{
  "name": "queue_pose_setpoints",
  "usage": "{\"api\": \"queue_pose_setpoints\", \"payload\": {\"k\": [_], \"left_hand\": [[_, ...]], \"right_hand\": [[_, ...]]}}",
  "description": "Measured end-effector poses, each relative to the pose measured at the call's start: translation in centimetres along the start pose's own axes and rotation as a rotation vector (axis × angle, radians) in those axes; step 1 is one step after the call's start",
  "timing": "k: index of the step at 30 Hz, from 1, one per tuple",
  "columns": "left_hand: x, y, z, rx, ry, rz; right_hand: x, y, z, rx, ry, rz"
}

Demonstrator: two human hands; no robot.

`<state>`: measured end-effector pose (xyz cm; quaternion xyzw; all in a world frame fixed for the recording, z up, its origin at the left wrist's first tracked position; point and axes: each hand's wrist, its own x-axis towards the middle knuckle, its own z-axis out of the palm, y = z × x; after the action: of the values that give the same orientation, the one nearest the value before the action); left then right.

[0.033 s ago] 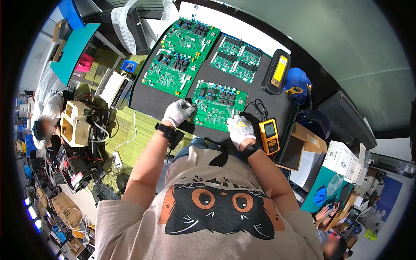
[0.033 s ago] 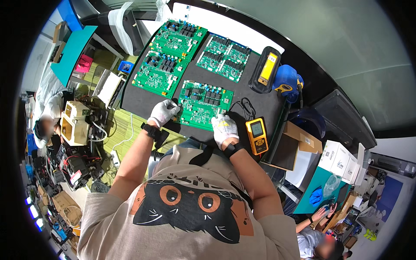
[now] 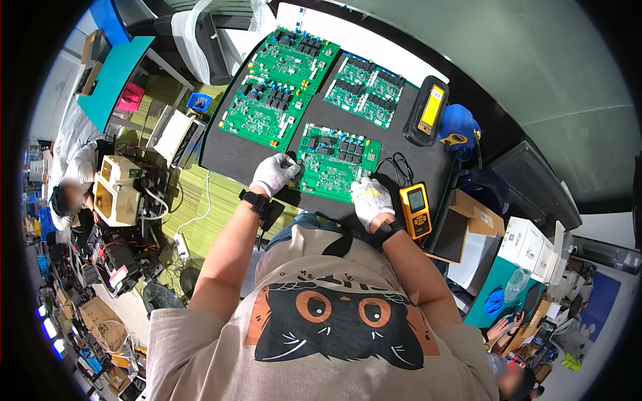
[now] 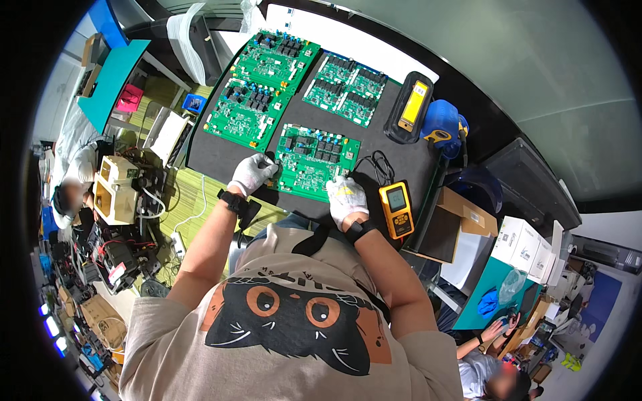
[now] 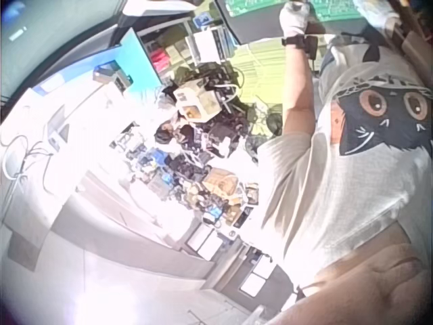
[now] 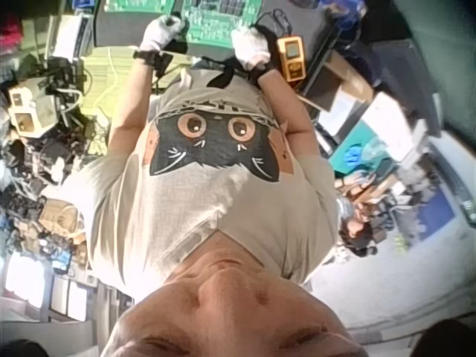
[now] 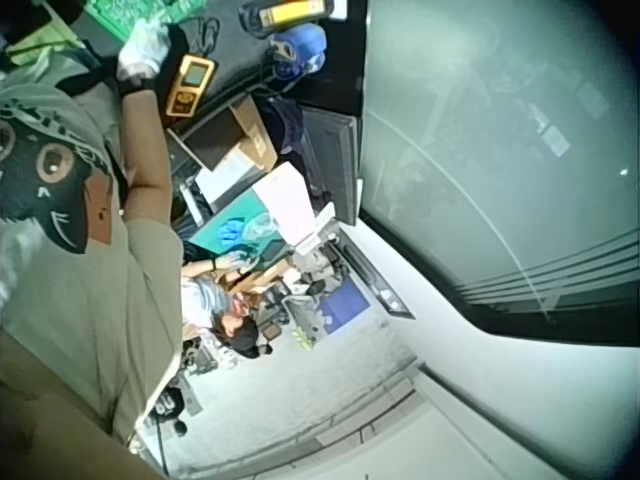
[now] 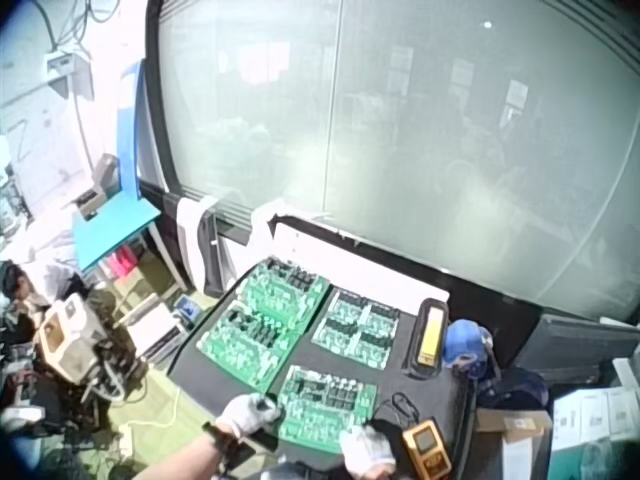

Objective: The recorder is inspecting and testing multiple printed circuit boards on a workbench using a yellow handheld multimeter or testing device.

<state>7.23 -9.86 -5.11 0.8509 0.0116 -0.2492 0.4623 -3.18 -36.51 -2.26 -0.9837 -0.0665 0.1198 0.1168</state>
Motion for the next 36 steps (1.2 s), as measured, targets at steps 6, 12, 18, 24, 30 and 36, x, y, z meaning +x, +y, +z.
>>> {"api": "queue_pose_setpoints", "payload": {"k": [6,12,18,24,30,36], "left_hand": [[0.3,-0.6,0.1,0.002,-0.004,0.008],[0.5,-0.7,0.2,-0.037,-0.014,-0.016],[0.6,-0.9,0.2,-0.068,-0.034,-0.022],[0.5,-0.7,0.2,-0.033,-0.037,-0.001],[0.4,-0.3,0.1,-0.057,-0.044,-0.019],[0.1,-0.1,0.0,-0.059,-0.023,-0.016]], "right_hand": [[0.1,0.0,0.1,0.012,-0.010,0.015],[0.2,0.2,0.2,0.027,-0.075,0.024],[0.3,0.5,0.5,0.044,-0.072,0.024],[0.2,0.6,0.7,0.050,-0.069,0.027],[-0.2,0.6,-0.4,0.133,-0.089,0.050],[0.0,0.8,-0.1,0.107,-0.023,0.080]]}}
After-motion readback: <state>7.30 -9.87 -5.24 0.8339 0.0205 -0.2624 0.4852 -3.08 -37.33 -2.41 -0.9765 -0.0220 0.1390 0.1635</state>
